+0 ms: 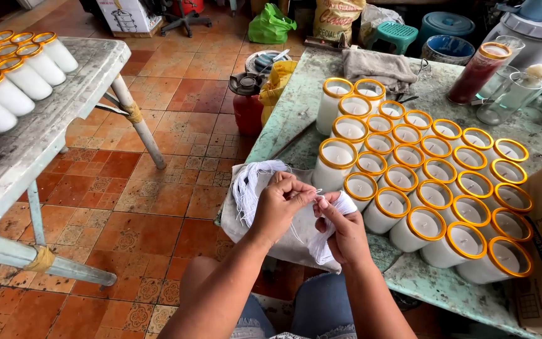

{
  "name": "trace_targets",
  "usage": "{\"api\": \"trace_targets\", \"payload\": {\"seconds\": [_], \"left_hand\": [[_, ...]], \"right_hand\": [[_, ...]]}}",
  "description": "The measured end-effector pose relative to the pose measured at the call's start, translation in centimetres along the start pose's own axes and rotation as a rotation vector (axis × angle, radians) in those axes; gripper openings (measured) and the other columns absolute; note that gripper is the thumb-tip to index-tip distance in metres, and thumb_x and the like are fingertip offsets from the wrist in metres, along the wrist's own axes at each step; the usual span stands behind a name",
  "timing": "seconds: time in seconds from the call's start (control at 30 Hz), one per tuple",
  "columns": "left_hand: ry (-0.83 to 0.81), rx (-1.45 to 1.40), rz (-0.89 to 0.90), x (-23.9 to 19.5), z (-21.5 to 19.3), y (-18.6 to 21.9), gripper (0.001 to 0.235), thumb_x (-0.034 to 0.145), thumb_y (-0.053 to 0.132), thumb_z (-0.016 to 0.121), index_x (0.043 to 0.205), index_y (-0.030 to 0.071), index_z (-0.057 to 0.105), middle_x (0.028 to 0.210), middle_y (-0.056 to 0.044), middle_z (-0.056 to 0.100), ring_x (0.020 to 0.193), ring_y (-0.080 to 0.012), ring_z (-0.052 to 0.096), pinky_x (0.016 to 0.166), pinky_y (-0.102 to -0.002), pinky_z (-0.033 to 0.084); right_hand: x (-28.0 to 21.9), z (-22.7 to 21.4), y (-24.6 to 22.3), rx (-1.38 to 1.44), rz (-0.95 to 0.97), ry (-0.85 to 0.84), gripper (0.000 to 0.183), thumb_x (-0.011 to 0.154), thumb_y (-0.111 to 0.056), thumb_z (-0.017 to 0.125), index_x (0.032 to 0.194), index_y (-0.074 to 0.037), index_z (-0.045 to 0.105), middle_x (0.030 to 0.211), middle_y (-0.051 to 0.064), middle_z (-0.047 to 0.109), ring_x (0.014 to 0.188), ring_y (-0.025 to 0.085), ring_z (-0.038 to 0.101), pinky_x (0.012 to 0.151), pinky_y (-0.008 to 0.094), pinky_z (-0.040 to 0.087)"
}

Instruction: The person sits at a table and repeatedly pulls white wick strands from a bundle, measures them by hand, and folds them into small loops. Finished loops are placed on a cloth beside the candles.

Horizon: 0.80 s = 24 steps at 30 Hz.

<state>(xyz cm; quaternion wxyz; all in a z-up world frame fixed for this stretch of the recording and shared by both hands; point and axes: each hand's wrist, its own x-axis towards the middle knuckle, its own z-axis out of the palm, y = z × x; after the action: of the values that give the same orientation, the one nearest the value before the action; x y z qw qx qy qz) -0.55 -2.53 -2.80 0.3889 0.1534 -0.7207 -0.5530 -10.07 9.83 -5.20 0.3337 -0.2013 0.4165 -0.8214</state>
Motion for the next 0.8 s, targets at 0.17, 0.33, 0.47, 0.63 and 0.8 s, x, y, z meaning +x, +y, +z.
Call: {"api": "trace_targets", "payload": {"seconds": [0.17,0.33,0.47,0.63,0.8], "left_hand": [[0.066,0.314,0.315,-0.6,0.3,2.6,0.007,0.087,0.015,0.083,0.094,0.015,0.082,0.090,0.001,0.051,0.072,-0.0103,0.055,0.065,-0.021,0.049],[-0.075,0.256,0.283,-1.2,0.2,3.3,0.005,0.090,0.013,0.078,0.091,0.010,0.075,0.091,-0.001,0.050,0.072,-0.0122,0.051,0.066,-0.025,0.048],[-0.074,-0.178,0.003,-1.1,0.5,2.7,0.009,0.090,0.015,0.080,0.092,0.007,0.077,0.092,0.000,0.053,0.070,-0.0029,0.041,0.064,-0.018,0.040],[-0.079,-0.125,-0.018,-1.1,0.5,3.1,0.011,0.089,0.016,0.081,0.092,0.007,0.078,0.088,-0.002,0.057,0.069,-0.0044,0.046,0.063,-0.020,0.042],[-0.097,-0.156,-0.111,-1.5,1.0,4.8,0.012,0.091,0.016,0.079,0.094,0.005,0.077,0.074,-0.003,0.058,0.068,-0.0063,0.051,0.062,-0.022,0.047]], "right_hand": [[-0.1,-1.5,-0.7,-0.488,-0.360,-0.105,0.013,0.099,-0.007,0.068,0.096,0.006,0.067,0.073,0.012,0.058,0.059,0.017,0.053,0.053,0.028,0.046],[0.1,-1.0,-1.8,-0.682,-0.521,-0.096,0.009,0.100,-0.009,0.067,0.097,0.000,0.068,0.076,0.008,0.060,0.063,0.013,0.051,0.058,0.028,0.046],[-0.3,-0.1,-1.4,-0.395,-0.413,0.002,0.015,0.095,-0.005,0.073,0.103,0.004,0.064,0.080,0.008,0.059,0.056,0.010,0.050,0.050,0.026,0.044],[-0.7,0.2,-2.6,-0.446,-0.495,-0.057,0.011,0.092,-0.004,0.074,0.094,0.006,0.071,0.084,0.012,0.063,0.057,0.011,0.051,0.053,0.026,0.047],[-0.7,0.5,-2.4,-0.508,-0.551,-0.043,0.019,0.097,-0.010,0.072,0.084,0.003,0.068,0.082,0.011,0.059,0.067,0.014,0.050,0.059,0.027,0.044]]}}
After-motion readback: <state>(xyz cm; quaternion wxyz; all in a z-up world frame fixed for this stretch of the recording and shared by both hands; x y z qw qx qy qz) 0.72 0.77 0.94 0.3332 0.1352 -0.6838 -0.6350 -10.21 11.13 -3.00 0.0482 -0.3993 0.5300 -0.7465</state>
